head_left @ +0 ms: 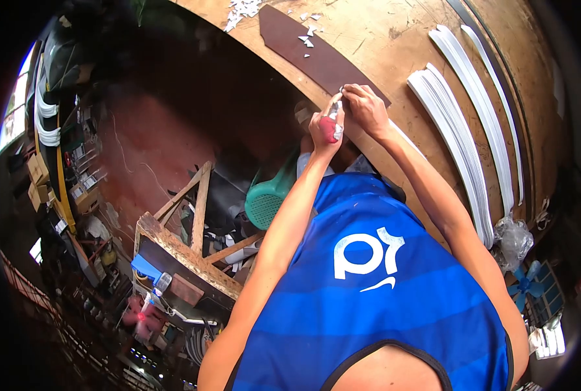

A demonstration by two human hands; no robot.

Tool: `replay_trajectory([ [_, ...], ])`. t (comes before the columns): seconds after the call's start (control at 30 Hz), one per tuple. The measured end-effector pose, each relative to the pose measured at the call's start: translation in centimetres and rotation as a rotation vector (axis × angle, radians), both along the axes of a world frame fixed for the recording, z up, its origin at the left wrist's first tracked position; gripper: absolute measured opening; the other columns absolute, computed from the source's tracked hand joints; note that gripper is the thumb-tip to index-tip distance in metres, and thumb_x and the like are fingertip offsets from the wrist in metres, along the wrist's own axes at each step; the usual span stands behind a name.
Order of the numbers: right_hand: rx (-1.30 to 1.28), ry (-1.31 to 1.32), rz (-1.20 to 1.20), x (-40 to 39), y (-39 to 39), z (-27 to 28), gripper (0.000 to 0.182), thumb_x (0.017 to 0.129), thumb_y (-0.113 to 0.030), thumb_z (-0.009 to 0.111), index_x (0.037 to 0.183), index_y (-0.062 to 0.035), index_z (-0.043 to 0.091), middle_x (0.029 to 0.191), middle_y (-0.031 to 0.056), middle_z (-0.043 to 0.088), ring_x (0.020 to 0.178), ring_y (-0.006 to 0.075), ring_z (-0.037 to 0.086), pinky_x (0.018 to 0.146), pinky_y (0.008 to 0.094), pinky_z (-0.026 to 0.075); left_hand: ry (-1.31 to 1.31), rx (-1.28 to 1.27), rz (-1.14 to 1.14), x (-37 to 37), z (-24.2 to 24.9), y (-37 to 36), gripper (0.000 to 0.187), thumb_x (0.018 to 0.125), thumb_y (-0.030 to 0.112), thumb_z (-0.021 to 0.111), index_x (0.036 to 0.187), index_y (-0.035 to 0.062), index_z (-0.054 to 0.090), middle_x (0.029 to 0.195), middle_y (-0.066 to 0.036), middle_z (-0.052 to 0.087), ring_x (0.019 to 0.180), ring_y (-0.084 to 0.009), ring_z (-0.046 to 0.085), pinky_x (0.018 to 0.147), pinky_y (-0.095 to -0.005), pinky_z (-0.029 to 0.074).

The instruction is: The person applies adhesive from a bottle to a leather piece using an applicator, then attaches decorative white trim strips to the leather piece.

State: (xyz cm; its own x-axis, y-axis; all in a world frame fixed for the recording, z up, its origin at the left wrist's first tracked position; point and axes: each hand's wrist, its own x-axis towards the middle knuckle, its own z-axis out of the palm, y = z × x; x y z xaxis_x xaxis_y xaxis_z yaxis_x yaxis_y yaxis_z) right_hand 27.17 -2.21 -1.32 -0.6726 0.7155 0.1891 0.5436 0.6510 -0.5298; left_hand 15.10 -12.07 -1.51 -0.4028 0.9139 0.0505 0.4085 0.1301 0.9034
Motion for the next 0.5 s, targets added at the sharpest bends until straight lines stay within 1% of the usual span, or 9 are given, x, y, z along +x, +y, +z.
replay_trajectory([
  [0.07,-0.011,0.021,-0.012,0.0,0.0,0.3,0.024,0.081,-0.008,0.060,0.103,-0.0052,0.071,0.111,0.0035,0.068,0.100,0.0229,0.064,0.082,0.0320,0.056,-0.069,-0.014,0.005,-0.1,0.7,-0.7,0.028,0.101,0.016,0.058,0.124,0.0032,0.065,0.072,0.001,0.057,0.063,-0.0067,0.055,0.060,-0.0250,0.046],
  [0.13,-0.003,-0.012,-0.001,0.1,0.2,0.2,0.024,0.081,-0.008,0.060,0.102,-0.0050,0.071,0.110,0.0033,0.068,0.100,0.0226,0.064,0.082,0.0321,0.056,-0.191,-0.144,0.014,-0.3,0.2,-1.2,0.028,0.101,0.018,0.058,0.125,0.0037,0.065,0.072,0.003,0.057,0.064,-0.0049,0.054,0.060,-0.0242,0.046],
  [0.2,0.018,0.010,-0.026,-0.1,0.0,0.1,0.022,0.082,-0.008,0.060,0.101,-0.0049,0.071,0.110,0.0031,0.068,0.100,0.0224,0.064,0.082,0.0322,0.056,-0.233,-0.136,0.001,-1.2,0.0,-1.0,0.029,0.102,0.019,0.058,0.125,0.0033,0.065,0.071,0.004,0.056,0.065,-0.0036,0.054,0.059,-0.0236,0.046],
  [0.3,-0.002,-0.004,-0.048,-0.2,-0.2,0.2,0.020,0.084,-0.008,0.060,0.101,-0.0063,0.071,0.110,0.0043,0.067,0.099,0.0231,0.065,0.079,0.0337,0.057,-0.504,-0.153,-0.062,-4.1,0.6,0.2,0.027,0.101,0.018,0.059,0.122,0.0033,0.068,0.074,0.005,0.059,0.065,-0.0029,0.055,0.058,-0.0227,0.046],
  [0.33,0.000,-0.010,-0.057,-0.4,-0.4,0.6,0.020,0.084,-0.008,0.060,0.101,-0.0063,0.071,0.110,0.0043,0.067,0.099,0.0231,0.065,0.079,0.0337,0.057,-0.604,-0.093,-0.121,-5.5,0.7,0.9,0.025,0.100,0.017,0.061,0.119,0.0043,0.070,0.073,0.004,0.060,0.064,-0.0026,0.056,0.057,-0.0218,0.045],
  [0.4,-0.019,-0.046,-0.105,-0.8,-0.6,1.7,0.020,0.084,-0.009,0.061,0.101,-0.0084,0.071,0.112,0.0050,0.065,0.098,0.0238,0.064,0.077,0.0348,0.057,-0.524,-0.237,-0.231,-8.4,1.8,2.8,0.024,0.100,0.017,0.062,0.118,0.0052,0.072,0.069,0.005,0.061,0.061,-0.0023,0.055,0.056,-0.0210,0.044],
  [0.43,-0.012,-0.040,-0.119,-0.8,-0.7,1.7,0.019,0.085,-0.010,0.062,0.101,-0.0099,0.071,0.110,0.0052,0.064,0.096,0.0243,0.064,0.075,0.0358,0.057,-0.558,-0.206,-0.220,-9.4,2.0,3.8,0.023,0.099,0.017,0.063,0.117,0.0059,0.073,0.066,0.005,0.061,0.059,-0.0015,0.055,0.055,-0.0207,0.043],
  [0.47,-0.005,-0.046,-0.136,-0.8,-0.7,1.3,0.019,0.085,-0.010,0.062,0.101,-0.0099,0.071,0.110,0.0052,0.064,0.096,0.0243,0.064,0.075,0.0358,0.057,-0.501,-0.231,-0.265,-10.8,2.2,4.7,0.026,0.100,0.019,0.061,0.118,0.0044,0.071,0.070,0.007,0.057,0.061,-0.0021,0.052,0.056,-0.0214,0.044],
  [0.5,-0.010,-0.055,-0.138,-0.9,-0.7,1.1,0.018,0.085,-0.010,0.062,0.101,-0.0099,0.071,0.108,0.0052,0.063,0.095,0.0243,0.064,0.074,0.0359,0.057,-0.460,-0.180,-0.282,-12.0,2.2,5.6,0.026,0.099,0.018,0.061,0.120,0.0044,0.071,0.070,0.008,0.057,0.061,-0.0017,0.051,0.056,-0.0215,0.043],
])
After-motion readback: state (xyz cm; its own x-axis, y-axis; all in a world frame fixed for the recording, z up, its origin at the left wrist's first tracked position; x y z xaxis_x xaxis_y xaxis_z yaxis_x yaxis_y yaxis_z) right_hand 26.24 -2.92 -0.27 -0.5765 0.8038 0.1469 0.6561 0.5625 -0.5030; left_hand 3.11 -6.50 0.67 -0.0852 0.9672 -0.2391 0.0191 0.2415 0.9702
